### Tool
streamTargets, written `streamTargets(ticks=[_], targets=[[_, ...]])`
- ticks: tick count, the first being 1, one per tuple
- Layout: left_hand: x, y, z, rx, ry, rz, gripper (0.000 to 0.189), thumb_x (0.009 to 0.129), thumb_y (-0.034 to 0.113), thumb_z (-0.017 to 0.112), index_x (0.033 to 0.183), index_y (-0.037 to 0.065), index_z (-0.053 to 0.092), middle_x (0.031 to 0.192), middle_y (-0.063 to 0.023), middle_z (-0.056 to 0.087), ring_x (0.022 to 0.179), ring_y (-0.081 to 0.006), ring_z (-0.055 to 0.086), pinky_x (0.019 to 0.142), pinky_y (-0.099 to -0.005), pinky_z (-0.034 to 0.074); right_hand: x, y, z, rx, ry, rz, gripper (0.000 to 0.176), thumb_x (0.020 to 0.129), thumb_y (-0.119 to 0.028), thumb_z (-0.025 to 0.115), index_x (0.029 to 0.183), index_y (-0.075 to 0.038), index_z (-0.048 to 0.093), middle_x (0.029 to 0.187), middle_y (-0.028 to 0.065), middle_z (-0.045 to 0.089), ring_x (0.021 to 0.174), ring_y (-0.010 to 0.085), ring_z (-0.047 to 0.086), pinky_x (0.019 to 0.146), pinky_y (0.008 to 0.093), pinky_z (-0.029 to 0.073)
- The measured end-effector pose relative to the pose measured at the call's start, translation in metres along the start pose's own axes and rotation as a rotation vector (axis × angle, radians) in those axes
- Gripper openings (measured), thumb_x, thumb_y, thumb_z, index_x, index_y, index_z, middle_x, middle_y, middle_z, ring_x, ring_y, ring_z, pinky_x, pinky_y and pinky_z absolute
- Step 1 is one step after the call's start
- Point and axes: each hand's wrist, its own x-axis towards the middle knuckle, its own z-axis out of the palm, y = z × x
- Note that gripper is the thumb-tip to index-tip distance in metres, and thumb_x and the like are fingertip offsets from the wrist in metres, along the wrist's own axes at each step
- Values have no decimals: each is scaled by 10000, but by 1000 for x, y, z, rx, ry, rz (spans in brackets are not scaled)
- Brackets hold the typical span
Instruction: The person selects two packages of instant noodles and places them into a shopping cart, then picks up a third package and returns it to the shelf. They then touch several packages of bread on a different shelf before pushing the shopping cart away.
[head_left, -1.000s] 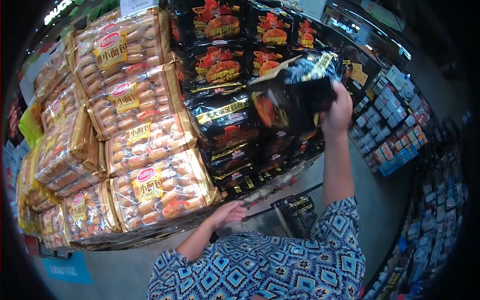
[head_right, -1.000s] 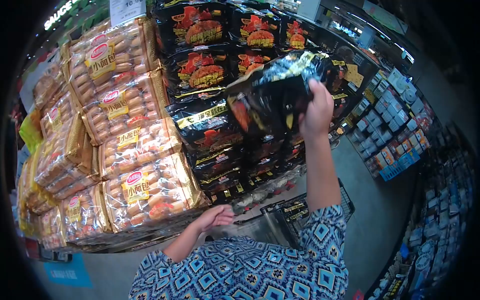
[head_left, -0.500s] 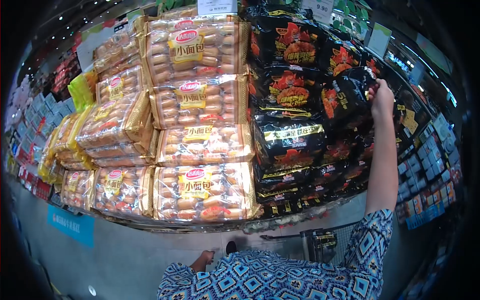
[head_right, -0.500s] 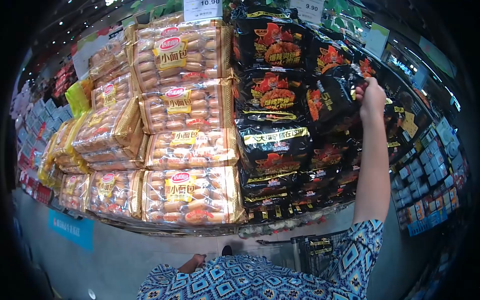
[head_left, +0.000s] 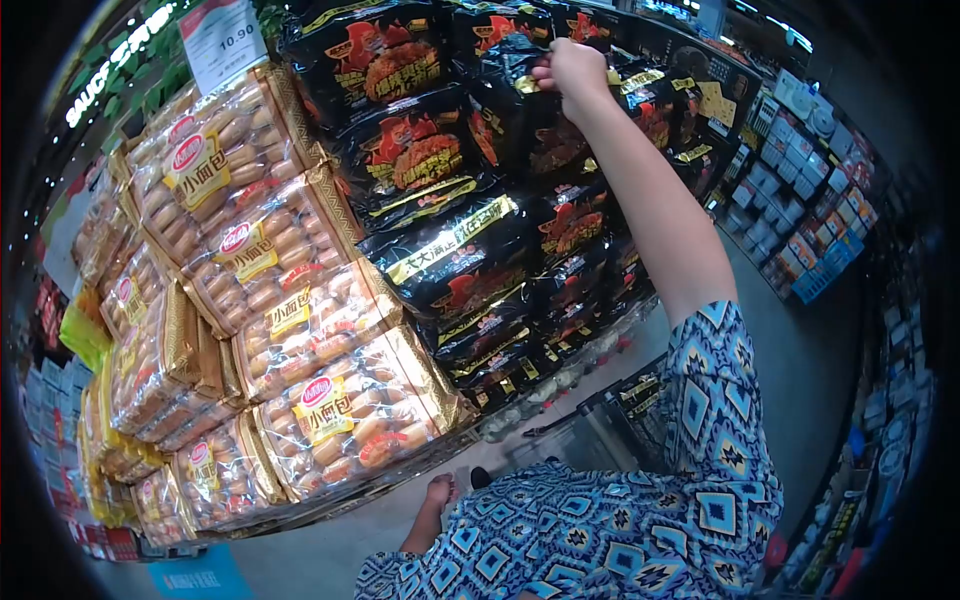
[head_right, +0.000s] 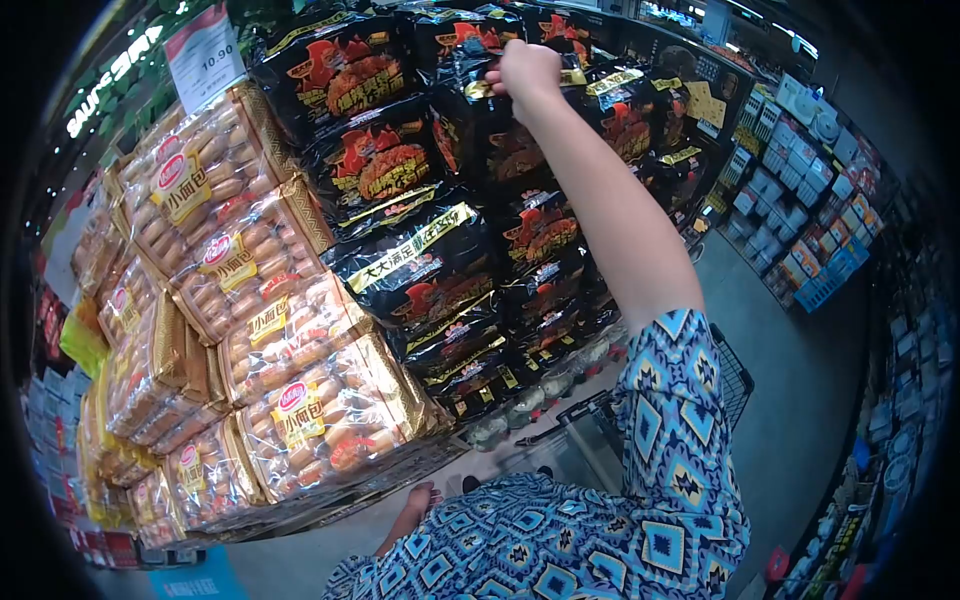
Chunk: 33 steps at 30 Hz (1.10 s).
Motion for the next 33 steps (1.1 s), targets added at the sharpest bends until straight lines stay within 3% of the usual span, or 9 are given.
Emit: streamTargets(ticks=[7,12,15,19,21,23,25,28,33], targets=[[-6,-13,-8,104,18,-27,301,931,307,520,1123,77,557,847,-77,603,615,-162,572,463,-306,462,13,15,-14,-90,-9,156,209,893,-148,455,888,36,554,751,101,612,592,157,616,497,272,495],[-19,-24,-30,556,-70,121,353,928,333,525,1166,74,551,908,-105,646,609,-170,565,473,-300,435,12,-4,-22,-54,-91,121,229,902,-151,454,891,54,555,739,110,618,576,174,628,470,280,509],[-39,-20,-30,473,51,-89,375,926,358,525,1185,87,553,958,-104,659,641,-170,559,509,-319,433,9,-12,-17,-111,-72,65,266,920,-169,463,924,78,561,778,137,645,588,190,646,470,282,520],[-39,-15,-28,578,-30,80,394,939,369,505,1198,75,549,994,-89,659,724,-175,554,596,-349,457,9,6,-10,-229,-132,217,255,913,-177,466,941,51,578,845,120,654,650,194,648,559,294,543],[-38,-10,-19,344,7,-13,386,943,352,497,1201,69,547,1023,-98,653,747,-184,576,619,-350,472,9,23,-10,-269,-223,89,251,898,-167,491,864,42,627,850,110,663,682,176,644,594,279,538],[-39,-11,-18,438,-12,132,379,941,336,499,1207,70,547,1039,-106,647,797,-197,600,639,-355,483,10,32,-6,-314,-232,6,245,886,-171,509,862,30,647,834,111,668,708,203,647,650,331,532],[-35,-11,-14,308,-35,107,376,938,325,507,1213,70,540,1052,-114,643,812,-211,616,639,-363,487,-3,29,-15,-808,-225,-318,237,874,-182,530,894,19,655,825,122,670,742,262,648,719,407,511],[-42,-5,-3,196,33,-18,398,937,313,509,1231,46,519,1045,-124,647,791,-217,621,637,-357,492,-38,51,-32,-637,-39,-956,273,822,-196,597,995,15,612,1051,177,628,1011,337,575,906,424,432],[-54,-19,-14,418,-18,159,426,933,312,511,1202,-19,523,990,-142,661,812,-254,621,682,-382,502,-107,87,-70,-870,-85,-1022,703,802,-300,667,1366,-21,354,1394,292,300,1282,443,306,1066,520,243]])
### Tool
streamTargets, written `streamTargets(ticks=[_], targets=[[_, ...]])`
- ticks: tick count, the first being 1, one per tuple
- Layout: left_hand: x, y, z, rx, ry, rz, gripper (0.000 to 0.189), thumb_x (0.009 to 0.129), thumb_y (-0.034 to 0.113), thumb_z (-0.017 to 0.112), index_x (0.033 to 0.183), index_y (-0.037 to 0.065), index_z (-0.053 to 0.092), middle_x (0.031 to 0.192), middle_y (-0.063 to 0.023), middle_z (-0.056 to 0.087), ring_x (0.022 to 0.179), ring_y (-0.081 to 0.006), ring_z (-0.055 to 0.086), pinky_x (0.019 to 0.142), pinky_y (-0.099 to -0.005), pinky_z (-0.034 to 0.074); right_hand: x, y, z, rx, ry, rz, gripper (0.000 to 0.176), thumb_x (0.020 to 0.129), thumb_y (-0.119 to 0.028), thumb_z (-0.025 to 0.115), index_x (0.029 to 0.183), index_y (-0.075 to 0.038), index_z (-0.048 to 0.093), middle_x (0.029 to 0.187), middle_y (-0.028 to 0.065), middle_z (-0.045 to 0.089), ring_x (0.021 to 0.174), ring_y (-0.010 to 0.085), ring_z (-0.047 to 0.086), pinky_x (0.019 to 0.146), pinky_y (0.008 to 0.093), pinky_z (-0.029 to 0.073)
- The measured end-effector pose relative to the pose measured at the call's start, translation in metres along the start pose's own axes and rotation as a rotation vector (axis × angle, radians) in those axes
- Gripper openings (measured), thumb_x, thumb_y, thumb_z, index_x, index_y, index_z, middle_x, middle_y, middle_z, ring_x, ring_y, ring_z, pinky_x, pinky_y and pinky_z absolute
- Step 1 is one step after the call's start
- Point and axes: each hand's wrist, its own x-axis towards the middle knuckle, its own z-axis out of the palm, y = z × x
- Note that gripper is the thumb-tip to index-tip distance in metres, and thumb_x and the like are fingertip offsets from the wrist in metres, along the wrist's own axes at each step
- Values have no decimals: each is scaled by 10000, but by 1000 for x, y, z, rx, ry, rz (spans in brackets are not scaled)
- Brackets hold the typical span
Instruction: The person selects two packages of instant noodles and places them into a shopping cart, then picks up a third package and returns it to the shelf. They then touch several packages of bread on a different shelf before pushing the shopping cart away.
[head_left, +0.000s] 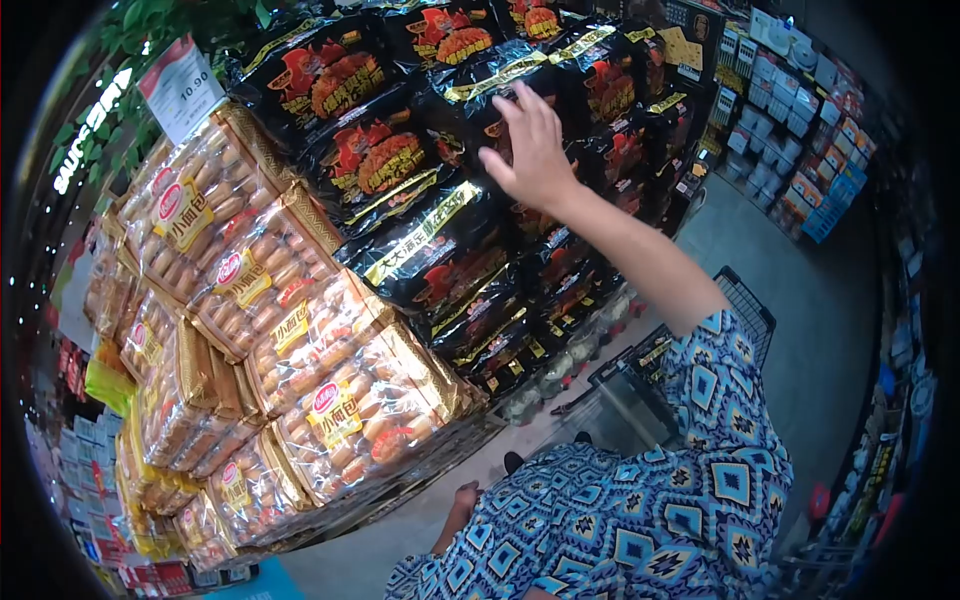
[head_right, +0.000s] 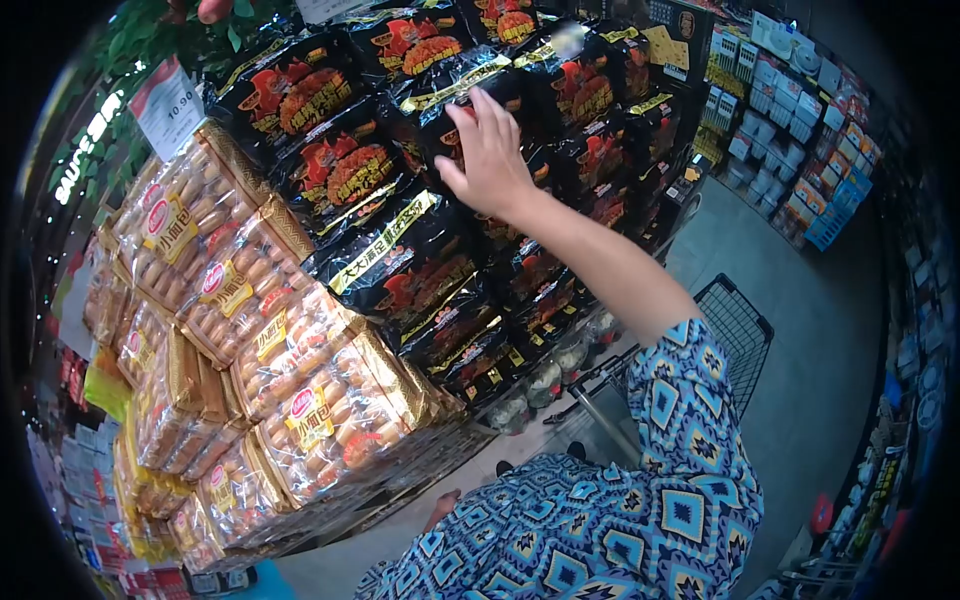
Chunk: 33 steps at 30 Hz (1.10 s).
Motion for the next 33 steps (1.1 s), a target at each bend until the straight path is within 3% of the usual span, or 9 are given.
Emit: streamTargets(ticks=[4,6,8,9,12,13,20,25,33], targets=[[22,-33,-14,398,-126,233,435,944,328,492,1148,-52,545,931,-153,669,809,-254,618,755,-366,491,-28,7,15,-119,-134,6,1018,734,-490,726,1455,-10,189,1447,349,175,1356,486,190,1101,557,167],[25,-26,-12,428,-83,66,452,954,350,475,1146,-54,542,918,-151,670,806,-227,625,764,-330,482,-25,5,18,-157,-110,7,1053,717,-506,731,1455,4,179,1452,351,170,1357,488,194,1106,558,155],[18,-18,-9,261,-84,48,446,952,343,490,1155,-52,537,918,-156,670,798,-231,629,738,-345,492,-23,3,23,-185,-115,30,1089,705,-519,732,1455,23,159,1462,344,164,1367,477,183,1119,553,124],[1,9,0,-49,33,-192,422,946,319,511,1173,-36,535,927,-163,669,762,-235,630,696,-355,502,-24,3,27,-197,-101,41,1087,712,-516,728,1459,26,153,1469,338,157,1376,470,173,1118,554,132],[4,20,3,61,33,-109,398,942,290,525,1195,-17,527,940,-177,666,741,-241,630,672,-353,511,-26,0,35,-230,-68,89,1088,716,-530,717,1458,35,157,1476,329,162,1384,459,173,1117,557,140],[34,-1,2,-245,-4,-281,396,941,286,528,1207,-7,523,963,-188,661,758,-247,632,665,-346,516,-26,1,37,-237,-62,103,1097,712,-527,720,1459,37,147,1477,324,164,1389,450,168,1118,556,137],[46,-19,3,-233,-4,-127,421,937,304,528,1177,-42,536,1016,-202,655,847,-279,646,724,-363,534,-26,7,43,-212,-94,198,1098,735,-517,708,1467,31,100,1493,305,130,1406,435,112,1127,534,113],[84,-9,-3,-119,-75,-38,384,938,307,517,1138,-18,555,1024,-174,661,867,-250,651,689,-353,534,-27,13,-4,-35,-223,195,884,832,-480,637,1456,-20,213,1487,306,134,1390,435,141,1122,512,137],[118,167,42,21,-179,90,367,938,308,512,1121,-7,559,1009,-157,663,850,-235,650,675,-344,529,-192,70,-104,-7,74,545,330,839,-195,628,1106,-5,592,1181,187,580,1100,353,543,955,400,425]])
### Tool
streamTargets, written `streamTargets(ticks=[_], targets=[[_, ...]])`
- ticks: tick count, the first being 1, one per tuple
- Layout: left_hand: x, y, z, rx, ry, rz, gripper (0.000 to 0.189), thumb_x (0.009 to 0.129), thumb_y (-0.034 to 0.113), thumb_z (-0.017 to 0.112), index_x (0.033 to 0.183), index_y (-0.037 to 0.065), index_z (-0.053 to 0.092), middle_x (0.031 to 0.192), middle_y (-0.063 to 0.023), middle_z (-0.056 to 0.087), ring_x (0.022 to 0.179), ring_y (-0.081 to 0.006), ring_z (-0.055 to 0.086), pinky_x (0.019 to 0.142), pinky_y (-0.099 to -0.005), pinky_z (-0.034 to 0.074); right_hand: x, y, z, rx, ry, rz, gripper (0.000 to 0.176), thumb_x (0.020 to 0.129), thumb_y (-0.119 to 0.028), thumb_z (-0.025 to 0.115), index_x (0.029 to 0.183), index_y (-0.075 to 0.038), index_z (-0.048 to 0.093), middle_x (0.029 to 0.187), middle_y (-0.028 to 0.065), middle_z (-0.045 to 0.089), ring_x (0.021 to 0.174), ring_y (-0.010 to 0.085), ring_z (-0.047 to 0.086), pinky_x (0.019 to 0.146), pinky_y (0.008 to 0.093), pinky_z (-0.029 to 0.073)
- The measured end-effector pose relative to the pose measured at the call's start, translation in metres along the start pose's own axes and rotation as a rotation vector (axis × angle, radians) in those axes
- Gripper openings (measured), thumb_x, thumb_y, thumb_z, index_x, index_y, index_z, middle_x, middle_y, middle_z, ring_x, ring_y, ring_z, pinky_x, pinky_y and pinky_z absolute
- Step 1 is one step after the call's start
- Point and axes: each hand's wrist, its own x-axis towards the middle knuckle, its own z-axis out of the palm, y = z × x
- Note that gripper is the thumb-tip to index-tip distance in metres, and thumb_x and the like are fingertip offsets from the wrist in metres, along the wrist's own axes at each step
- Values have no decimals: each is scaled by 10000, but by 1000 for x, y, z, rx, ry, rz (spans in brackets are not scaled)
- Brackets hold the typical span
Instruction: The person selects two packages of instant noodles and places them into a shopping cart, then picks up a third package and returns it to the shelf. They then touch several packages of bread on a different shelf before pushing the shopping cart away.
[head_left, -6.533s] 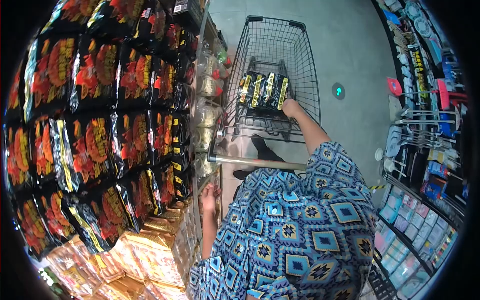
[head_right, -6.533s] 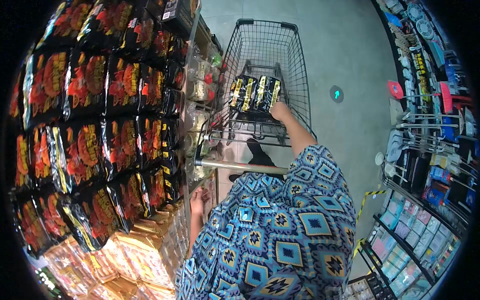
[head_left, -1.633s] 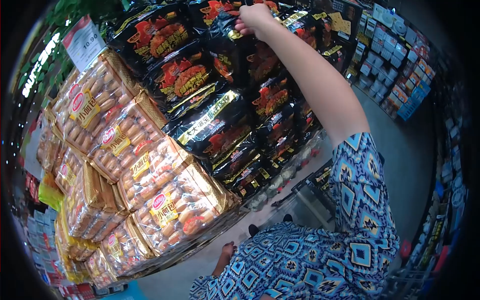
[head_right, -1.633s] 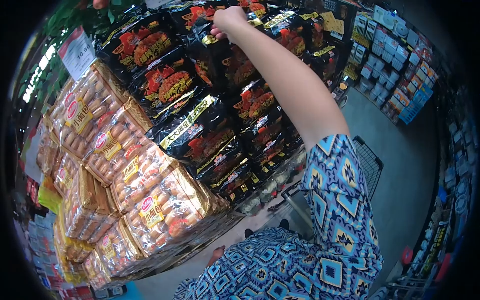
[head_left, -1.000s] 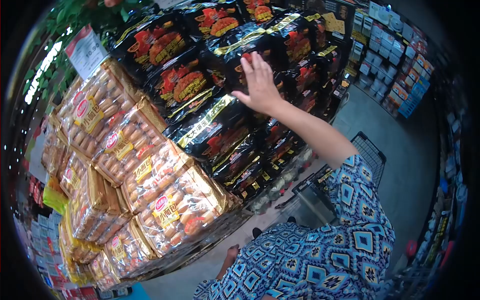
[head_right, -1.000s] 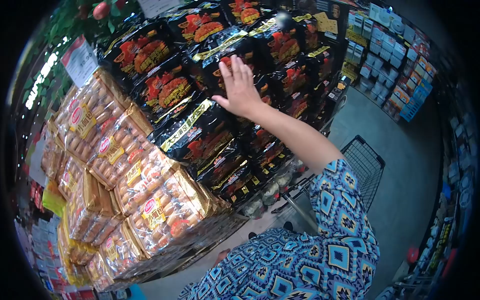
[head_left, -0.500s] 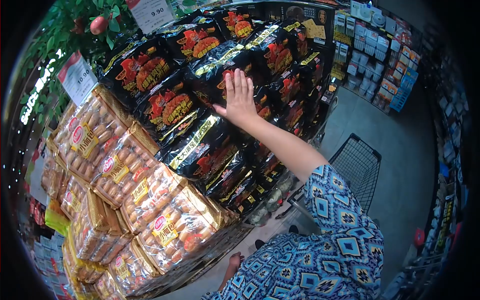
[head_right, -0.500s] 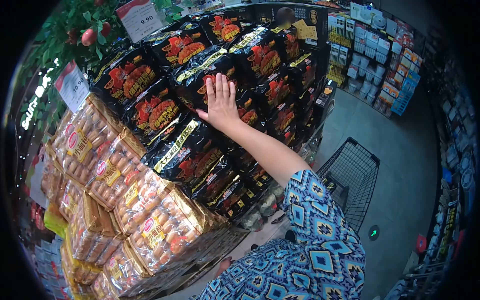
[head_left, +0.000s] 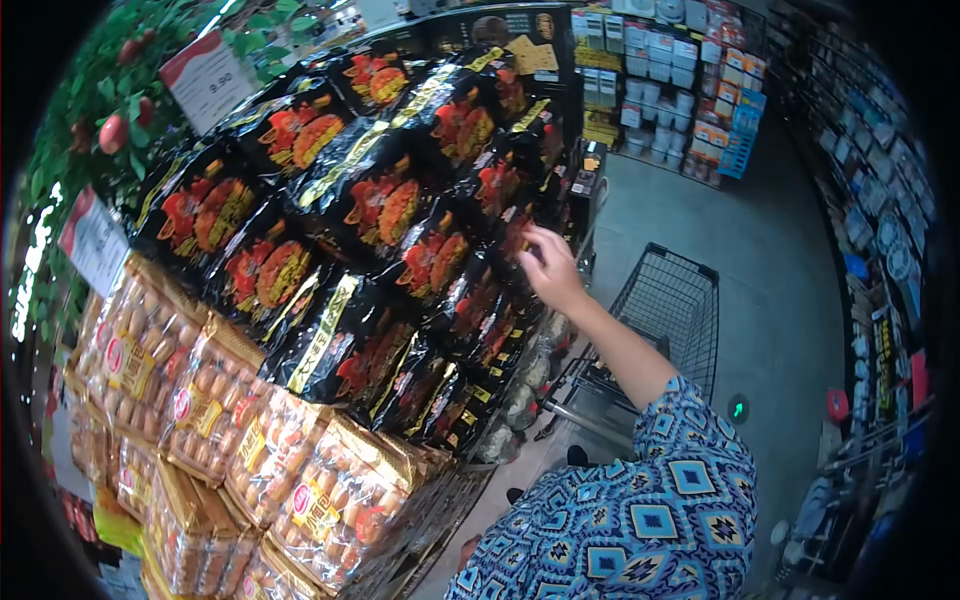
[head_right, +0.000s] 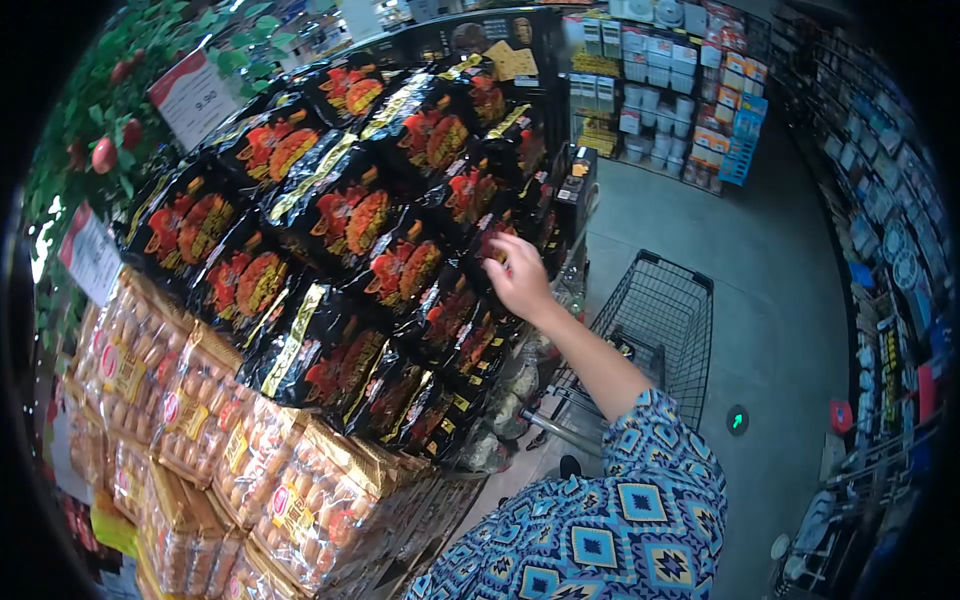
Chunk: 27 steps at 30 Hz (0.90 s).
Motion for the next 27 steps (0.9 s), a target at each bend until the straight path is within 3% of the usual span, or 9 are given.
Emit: streamTargets(ticks=[4,7,11,13,22,24,25,26,27], targets=[[-3,58,21,58,-27,17,359,939,308,509,1112,-2,561,1001,-148,664,841,-227,650,668,-340,527,-119,98,-61,-195,-105,446,255,860,-223,576,949,10,629,973,189,632,947,351,603,842,398,481],[-27,37,17,158,-44,-67,354,939,309,507,1106,2,563,995,-142,665,835,-221,649,663,-337,525,-210,141,-108,-351,-497,923,330,856,-289,556,961,10,645,974,243,645,951,388,614,871,436,470],[-74,-29,-3,317,-82,-229,346,939,309,505,1097,7,565,987,-133,666,826,-214,649,656,-333,522,-305,149,-150,-454,-857,1034,453,864,-376,540,969,46,668,997,268,646,989,409,608,868,448,471],[-78,-35,2,358,-104,-247,342,940,309,504,1093,10,566,984,-129,667,822,-210,649,652,-331,521,-318,159,-152,-308,-685,1269,447,873,-403,553,993,13,664,995,237,660,941,399,624,830,439,486],[-42,-41,31,222,-146,-232,308,950,343,501,1001,51,584,846,-56,632,650,-154,596,548,-296,478,-302,159,-150,-292,-1020,1108,385,861,-384,584,909,-20,697,956,195,673,908,339,640,800,413,496],[-41,-35,38,328,-204,-195,318,965,354,485,982,56,596,831,-61,632,639,-153,595,536,-300,476,-337,195,-138,-154,-820,1044,319,850,-334,618,853,-22,685,839,187,670,790,310,649,712,405,505],[-73,8,59,724,-170,-132,327,978,350,467,987,52,602,809,-67,634,639,-162,601,559,-309,494,-338,203,-134,-153,-714,1029,271,835,-296,640,808,-28,670,761,175,659,696,288,635,642,396,496],[-56,-15,56,559,-208,-68,323,976,342,470,993,49,603,797,-69,633,644,-166,607,567,-312,500,-327,207,-136,-153,-720,1047,295,825,-325,606,838,-46,698,842,182,678,773,331,657,690,427,506],[-42,-53,38,396,-254,-3,318,975,335,474,1000,46,604,785,-72,633,649,-171,614,574,-315,507,-341,226,-129,-131,-651,1040,265,829,-290,629,768,-33,651,746,166,654,673,271,624,625,393,483]])
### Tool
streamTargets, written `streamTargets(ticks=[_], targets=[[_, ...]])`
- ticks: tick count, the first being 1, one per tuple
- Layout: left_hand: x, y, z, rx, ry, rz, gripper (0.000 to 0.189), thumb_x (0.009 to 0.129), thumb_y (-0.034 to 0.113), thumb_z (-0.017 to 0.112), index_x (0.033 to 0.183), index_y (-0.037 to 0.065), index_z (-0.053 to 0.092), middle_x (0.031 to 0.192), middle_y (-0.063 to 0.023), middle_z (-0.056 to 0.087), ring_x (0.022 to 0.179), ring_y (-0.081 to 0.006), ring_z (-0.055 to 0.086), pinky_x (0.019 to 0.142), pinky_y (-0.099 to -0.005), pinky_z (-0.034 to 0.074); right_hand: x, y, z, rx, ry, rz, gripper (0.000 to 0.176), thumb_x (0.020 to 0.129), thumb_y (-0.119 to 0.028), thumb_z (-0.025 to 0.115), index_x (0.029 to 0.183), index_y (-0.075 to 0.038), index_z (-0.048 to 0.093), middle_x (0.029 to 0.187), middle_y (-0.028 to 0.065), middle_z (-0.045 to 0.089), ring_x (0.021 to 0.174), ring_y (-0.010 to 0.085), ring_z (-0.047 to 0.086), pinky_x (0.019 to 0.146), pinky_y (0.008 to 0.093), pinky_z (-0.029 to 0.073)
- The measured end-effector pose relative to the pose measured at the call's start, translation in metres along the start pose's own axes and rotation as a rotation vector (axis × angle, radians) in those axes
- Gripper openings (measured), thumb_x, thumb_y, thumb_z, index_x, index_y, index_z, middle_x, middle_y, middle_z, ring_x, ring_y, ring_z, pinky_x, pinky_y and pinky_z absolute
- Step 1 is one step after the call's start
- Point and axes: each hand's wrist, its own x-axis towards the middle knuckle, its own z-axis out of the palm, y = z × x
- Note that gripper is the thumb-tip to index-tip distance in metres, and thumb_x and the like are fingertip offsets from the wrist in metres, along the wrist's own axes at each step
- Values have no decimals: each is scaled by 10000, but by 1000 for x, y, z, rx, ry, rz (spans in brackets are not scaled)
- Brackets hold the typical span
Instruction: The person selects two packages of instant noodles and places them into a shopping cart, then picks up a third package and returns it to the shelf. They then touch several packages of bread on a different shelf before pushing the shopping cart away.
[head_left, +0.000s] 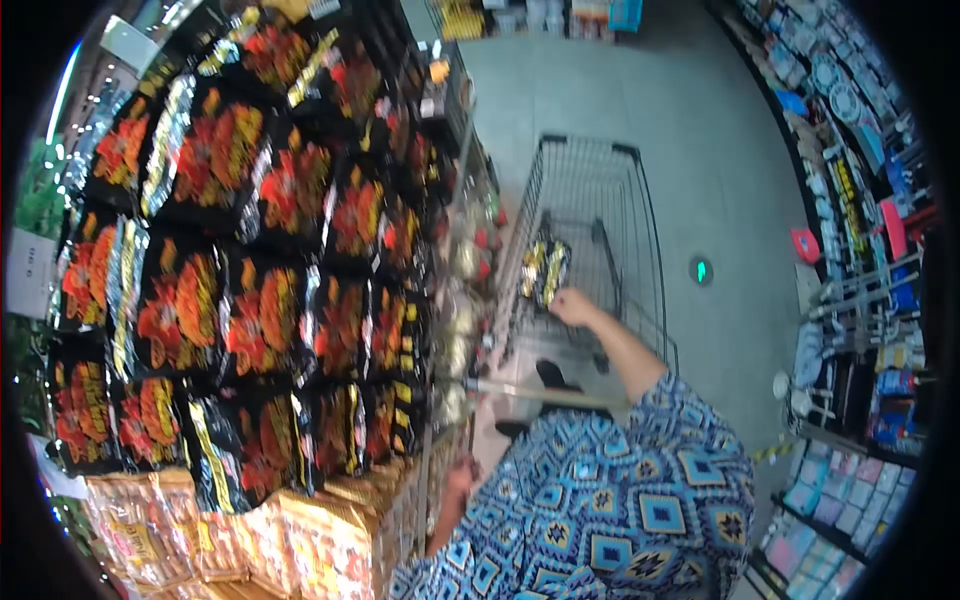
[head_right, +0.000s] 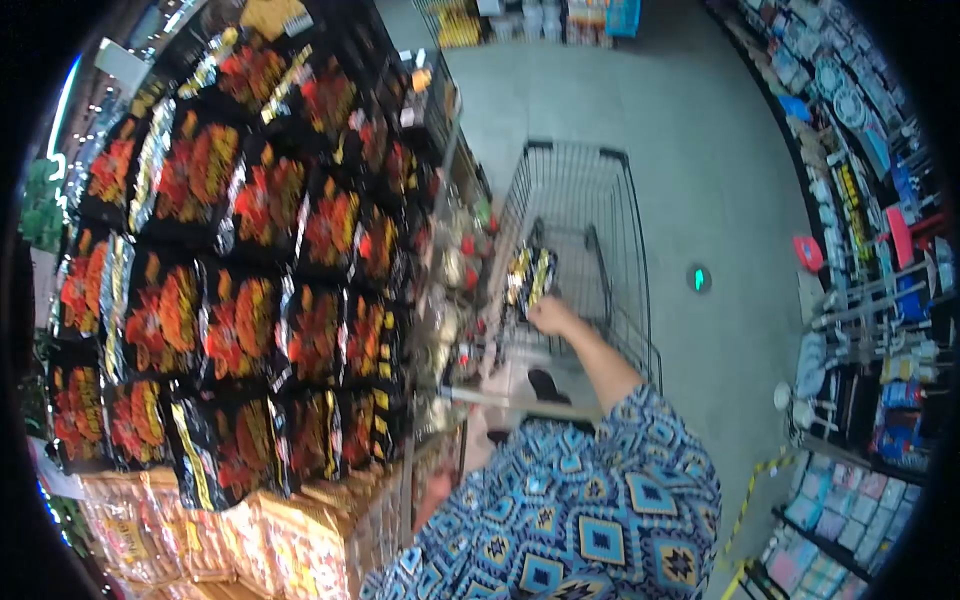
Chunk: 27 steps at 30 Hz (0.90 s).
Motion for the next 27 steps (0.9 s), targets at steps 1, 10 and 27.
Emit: streamTargets(ticks=[1,10,27], targets=[[-6,0,-2,204,-36,187,277,966,296,486,1019,47,596,810,-79,634,667,-186,624,574,-323,510,12,10,5,-43,10,-3,244,835,-278,622,782,-43,661,746,161,659,678,248,627,627,388,482],[-11,22,14,-329,131,-403,255,951,246,502,1119,54,516,954,-138,643,778,-252,661,617,-357,534,105,84,59,-105,22,344,306,777,-283,586,854,-9,699,924,229,669,887,373,642,816,438,492],[-26,87,38,-342,188,-414,382,955,294,499,1183,-11,472,1057,-202,619,919,-307,629,768,-421,536,142,92,101,185,350,809,425,799,-282,653,1066,43,595,1072,271,615,1034,411,587,895,482,465]])
